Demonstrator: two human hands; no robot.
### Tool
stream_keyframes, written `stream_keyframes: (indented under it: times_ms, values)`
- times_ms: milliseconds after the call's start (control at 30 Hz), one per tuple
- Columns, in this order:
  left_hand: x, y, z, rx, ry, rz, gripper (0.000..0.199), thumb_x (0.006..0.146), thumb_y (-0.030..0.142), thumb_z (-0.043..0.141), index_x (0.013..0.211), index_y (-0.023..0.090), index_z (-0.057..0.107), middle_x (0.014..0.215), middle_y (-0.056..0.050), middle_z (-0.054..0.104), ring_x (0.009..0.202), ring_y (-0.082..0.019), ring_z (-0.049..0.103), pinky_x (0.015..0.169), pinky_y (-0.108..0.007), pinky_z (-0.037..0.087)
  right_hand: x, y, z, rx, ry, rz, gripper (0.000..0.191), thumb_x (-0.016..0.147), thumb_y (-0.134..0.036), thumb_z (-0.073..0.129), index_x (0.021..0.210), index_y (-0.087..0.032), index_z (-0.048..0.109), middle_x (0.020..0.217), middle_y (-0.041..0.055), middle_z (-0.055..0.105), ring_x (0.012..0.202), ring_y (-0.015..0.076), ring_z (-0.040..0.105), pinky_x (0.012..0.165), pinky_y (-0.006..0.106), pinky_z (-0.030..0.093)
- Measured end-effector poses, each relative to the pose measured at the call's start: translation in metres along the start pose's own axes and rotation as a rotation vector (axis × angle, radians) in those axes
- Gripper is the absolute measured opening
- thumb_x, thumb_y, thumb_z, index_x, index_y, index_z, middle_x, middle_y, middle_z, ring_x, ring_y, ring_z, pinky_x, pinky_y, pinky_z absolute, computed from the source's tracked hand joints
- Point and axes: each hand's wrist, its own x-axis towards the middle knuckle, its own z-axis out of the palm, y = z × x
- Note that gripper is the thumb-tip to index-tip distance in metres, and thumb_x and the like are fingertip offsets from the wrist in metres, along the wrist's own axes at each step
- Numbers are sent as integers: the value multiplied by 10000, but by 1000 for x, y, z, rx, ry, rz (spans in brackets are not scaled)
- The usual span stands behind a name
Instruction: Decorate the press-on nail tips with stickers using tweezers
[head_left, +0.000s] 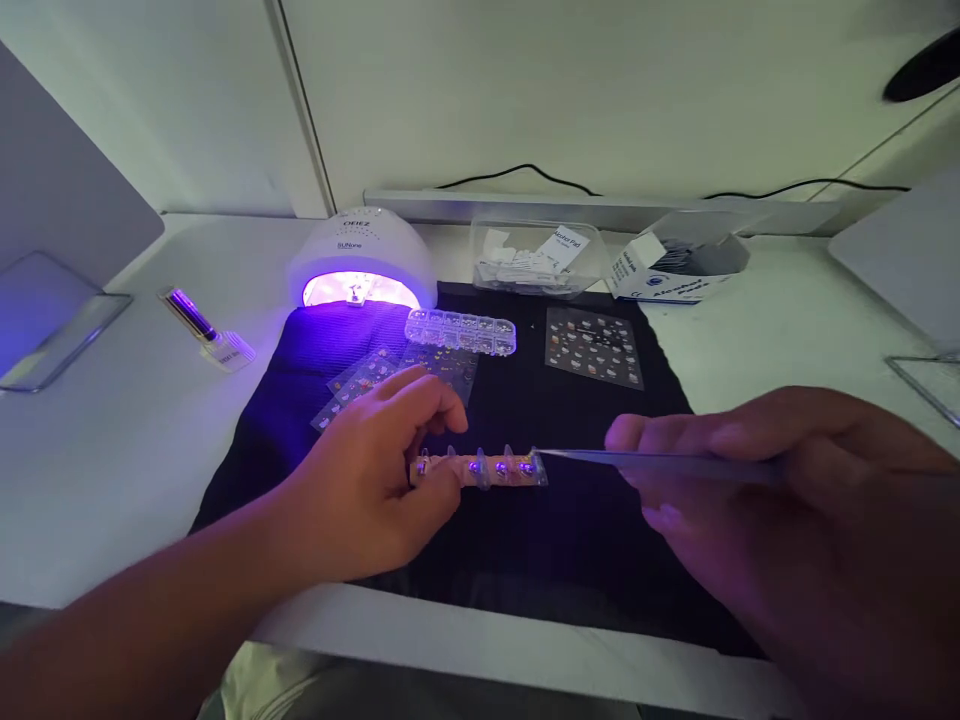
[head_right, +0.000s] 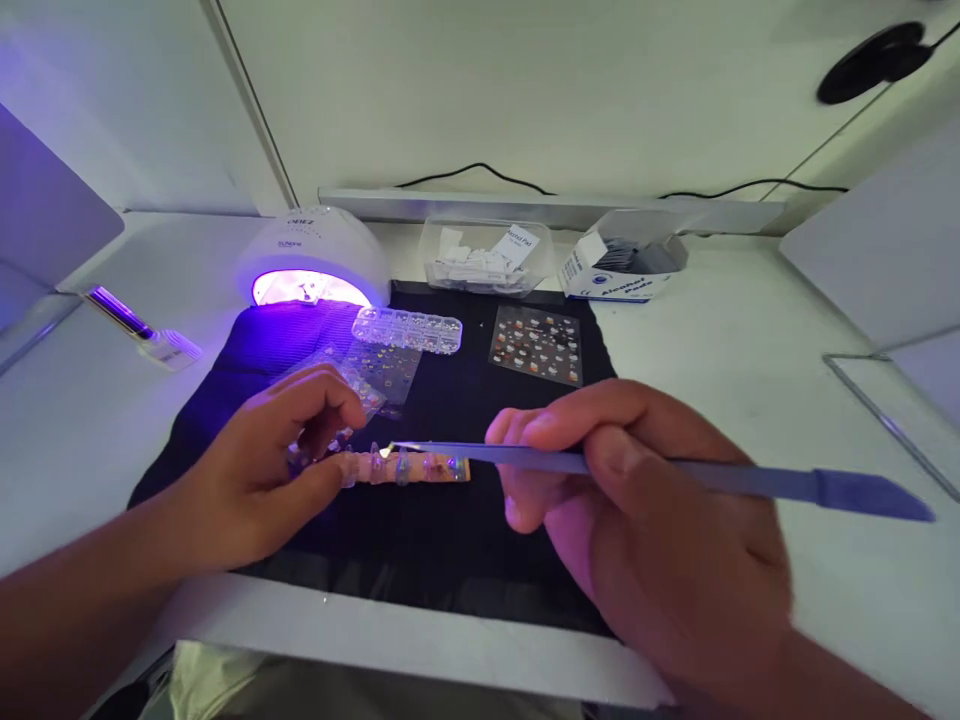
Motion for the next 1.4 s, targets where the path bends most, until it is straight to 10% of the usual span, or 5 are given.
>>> stream_keyframes:
  times_ms: [567, 1400]
  values:
    - [24, 23, 34, 508, -273, -1, 305, 892, 304, 620, 1161, 168, 667, 1174, -124, 672, 1153, -367, 564, 999, -652, 457, -30, 51, -37, -32, 175, 6, 216, 876, -441, 729, 771, -256, 763, 528, 9, 709, 518, 180, 659, 520, 308, 556]
    - [47, 20, 48, 529, -395, 50, 222, 888, 415, 717, 866, 194, 703, 862, -82, 684, 917, -355, 586, 823, -624, 477, -29, 49, -32, -3, 226, 141, 133, 828, -360, 761, 724, -297, 815, 481, 19, 693, 477, 142, 652, 484, 197, 530]
